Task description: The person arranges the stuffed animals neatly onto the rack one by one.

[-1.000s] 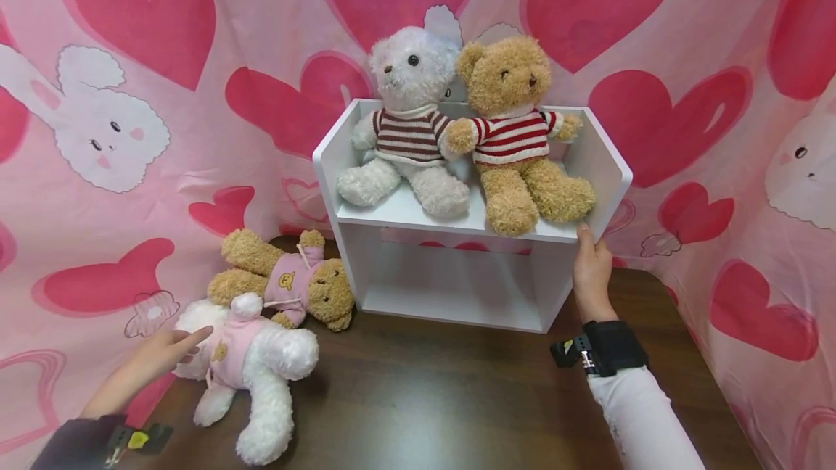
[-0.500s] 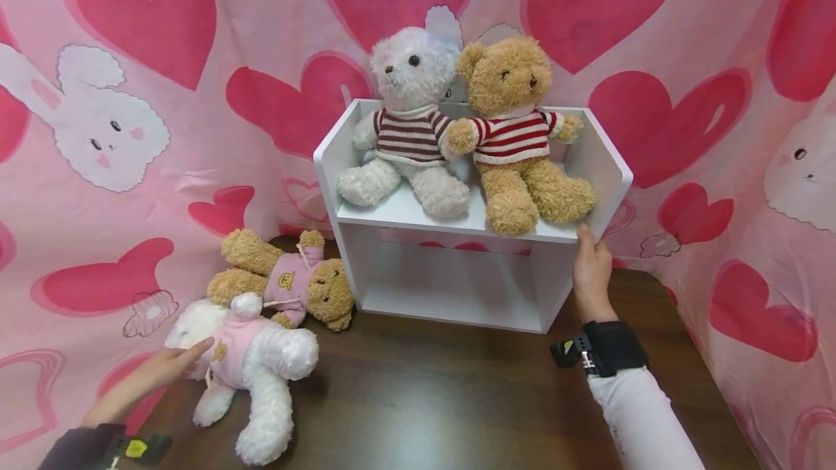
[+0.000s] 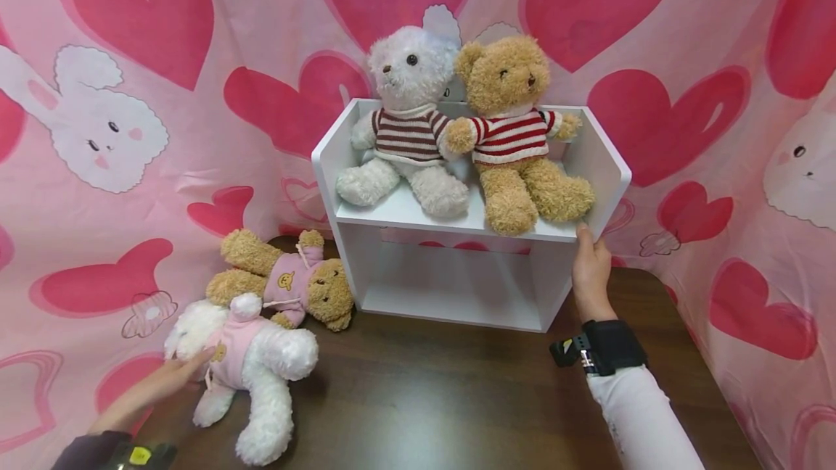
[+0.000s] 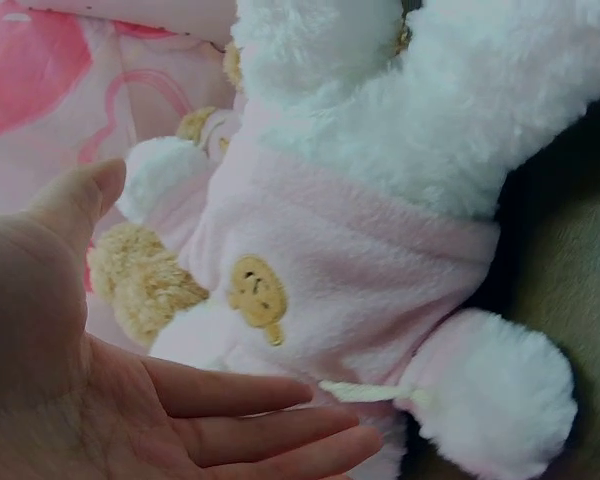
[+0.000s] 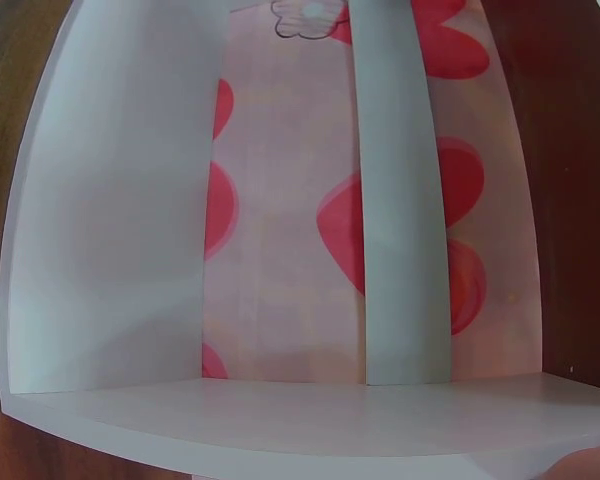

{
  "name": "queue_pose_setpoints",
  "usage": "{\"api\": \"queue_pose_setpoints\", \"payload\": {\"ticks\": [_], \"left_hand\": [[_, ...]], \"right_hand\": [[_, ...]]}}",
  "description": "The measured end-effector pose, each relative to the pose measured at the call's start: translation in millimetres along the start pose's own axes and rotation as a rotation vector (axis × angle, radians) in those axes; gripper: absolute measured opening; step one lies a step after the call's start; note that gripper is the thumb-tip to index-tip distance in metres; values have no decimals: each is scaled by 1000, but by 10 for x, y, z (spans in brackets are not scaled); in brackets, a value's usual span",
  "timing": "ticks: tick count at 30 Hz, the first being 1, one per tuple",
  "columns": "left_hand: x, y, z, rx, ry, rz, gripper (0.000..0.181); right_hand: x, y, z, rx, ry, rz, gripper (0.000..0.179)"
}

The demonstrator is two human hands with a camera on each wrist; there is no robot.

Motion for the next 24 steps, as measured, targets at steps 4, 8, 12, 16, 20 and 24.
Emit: {"api": "queue_pose_setpoints", "payload": {"ticks": [4, 8, 12, 16, 20, 24], "left_hand": [[81, -68, -77, -64, 15, -20, 86], [198, -117, -187, -134, 0, -67, 94], [228, -172, -188, -232, 18, -98, 97], [194, -220, -136, -298, 82, -105, 98], [176, -257, -98, -398, 107, -138, 100], [162, -296, -51, -519, 118, -166, 101]], "right_hand": [[-6, -4, -5, 8, -5, -4, 61], [-10, -2, -5, 12, 0, 1, 61], [-9, 5, -1, 12, 7, 17, 59], [-11, 11, 3, 4, -6, 14, 61], [-14, 10, 5, 1, -8, 14, 61], [-15, 0, 3, 3, 3, 12, 60]]}}
Point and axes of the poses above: each hand's wrist, its own x-axis towards the middle knuckle, its own y-axis out of the back of the hand, z = x × y, the point moved 3 cm from there along x, towards the middle knuckle
